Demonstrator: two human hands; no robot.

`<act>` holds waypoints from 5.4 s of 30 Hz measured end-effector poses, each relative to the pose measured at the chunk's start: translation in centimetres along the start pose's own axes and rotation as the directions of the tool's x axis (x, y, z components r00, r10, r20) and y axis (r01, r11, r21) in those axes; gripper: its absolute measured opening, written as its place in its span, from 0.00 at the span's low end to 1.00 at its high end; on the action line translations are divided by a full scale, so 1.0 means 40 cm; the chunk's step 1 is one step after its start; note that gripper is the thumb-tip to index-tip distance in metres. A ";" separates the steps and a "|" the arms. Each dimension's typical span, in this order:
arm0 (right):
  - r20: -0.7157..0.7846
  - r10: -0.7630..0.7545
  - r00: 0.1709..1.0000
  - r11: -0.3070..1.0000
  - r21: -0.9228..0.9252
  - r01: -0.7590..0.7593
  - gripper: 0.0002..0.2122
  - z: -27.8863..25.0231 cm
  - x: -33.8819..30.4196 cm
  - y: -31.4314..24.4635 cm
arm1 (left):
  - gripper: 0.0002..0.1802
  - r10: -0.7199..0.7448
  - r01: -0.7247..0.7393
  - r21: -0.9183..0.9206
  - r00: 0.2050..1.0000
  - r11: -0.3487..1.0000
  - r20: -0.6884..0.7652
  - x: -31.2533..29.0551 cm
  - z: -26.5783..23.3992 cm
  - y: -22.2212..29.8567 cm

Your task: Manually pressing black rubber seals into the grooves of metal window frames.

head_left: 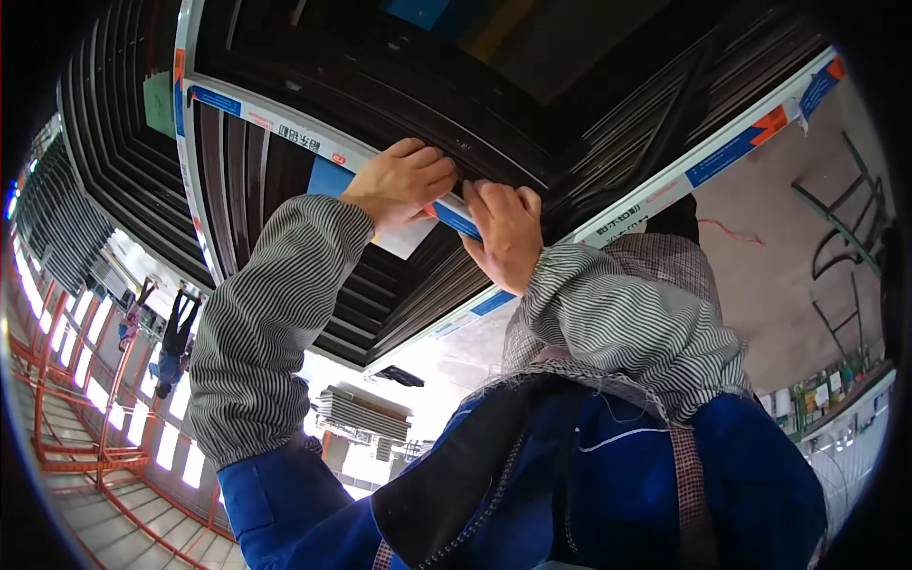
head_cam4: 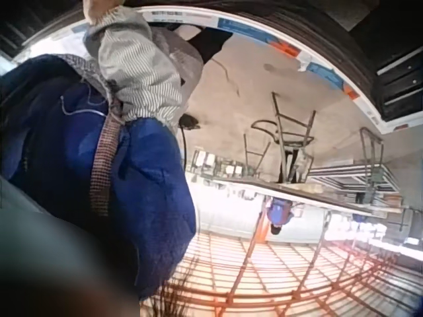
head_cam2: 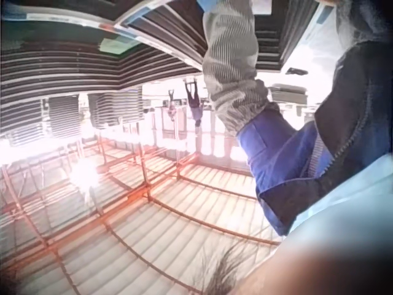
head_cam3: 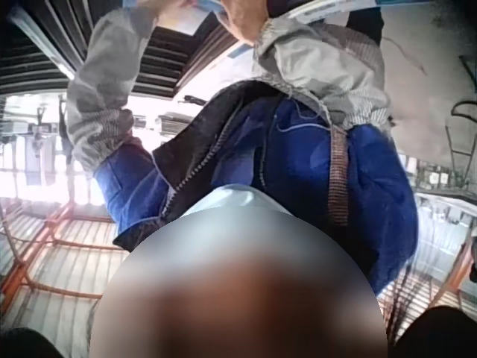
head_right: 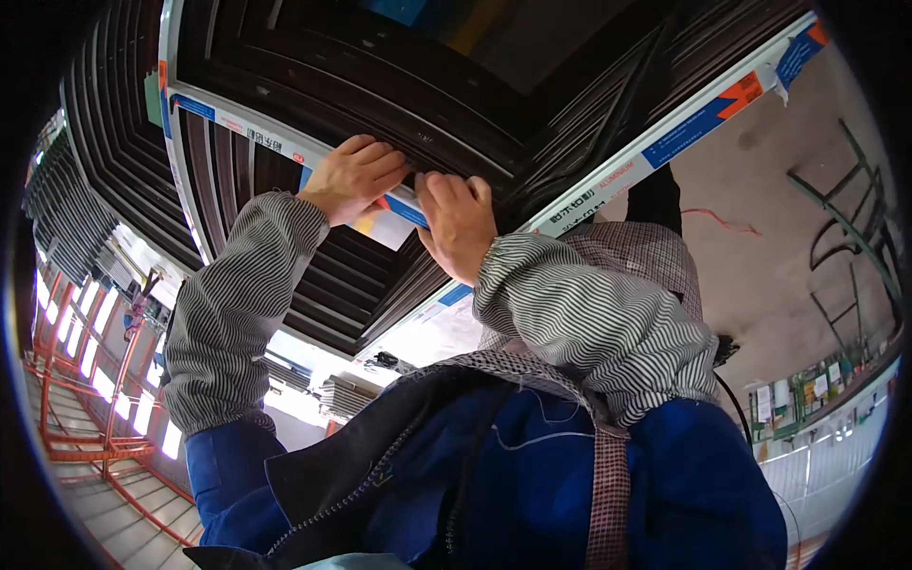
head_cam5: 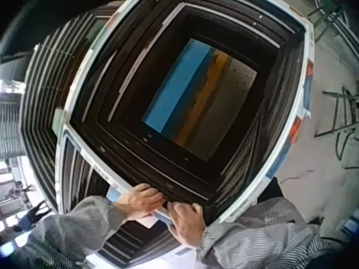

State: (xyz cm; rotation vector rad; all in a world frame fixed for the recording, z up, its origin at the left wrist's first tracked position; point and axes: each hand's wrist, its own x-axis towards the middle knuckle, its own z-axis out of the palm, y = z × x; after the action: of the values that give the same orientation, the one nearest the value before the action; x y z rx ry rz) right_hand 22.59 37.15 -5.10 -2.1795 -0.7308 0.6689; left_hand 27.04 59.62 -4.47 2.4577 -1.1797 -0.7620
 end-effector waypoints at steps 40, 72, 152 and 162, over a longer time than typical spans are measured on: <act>0.296 -0.078 0.952 0.962 0.274 -0.007 0.22 0.002 0.343 -0.022 | 0.56 -0.866 0.619 -0.748 -0.214 0.239 -0.453 -0.108 0.030 -0.036; 0.506 -0.609 -0.611 -0.590 0.224 0.775 0.32 0.090 1.074 -0.254 | 0.29 -0.537 0.394 -0.653 -0.843 -0.647 0.023 0.104 -0.069 -0.125; -0.243 0.004 0.970 0.957 -0.280 -0.074 0.23 -1.331 0.868 0.934 | 0.25 -0.955 0.338 -0.910 -0.087 0.240 -0.284 1.377 -0.498 0.091; -0.172 0.106 0.979 0.960 -0.238 -0.146 0.25 -1.326 0.867 0.878 | 0.18 -0.987 0.602 -0.783 0.133 0.156 -0.094 1.302 -0.409 0.018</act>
State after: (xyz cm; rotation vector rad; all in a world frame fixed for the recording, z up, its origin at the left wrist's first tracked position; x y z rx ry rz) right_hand 91.62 15.39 -8.38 -2.4952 -0.6235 0.4798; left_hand 63.19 18.86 -8.00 2.2531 0.8817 -0.3194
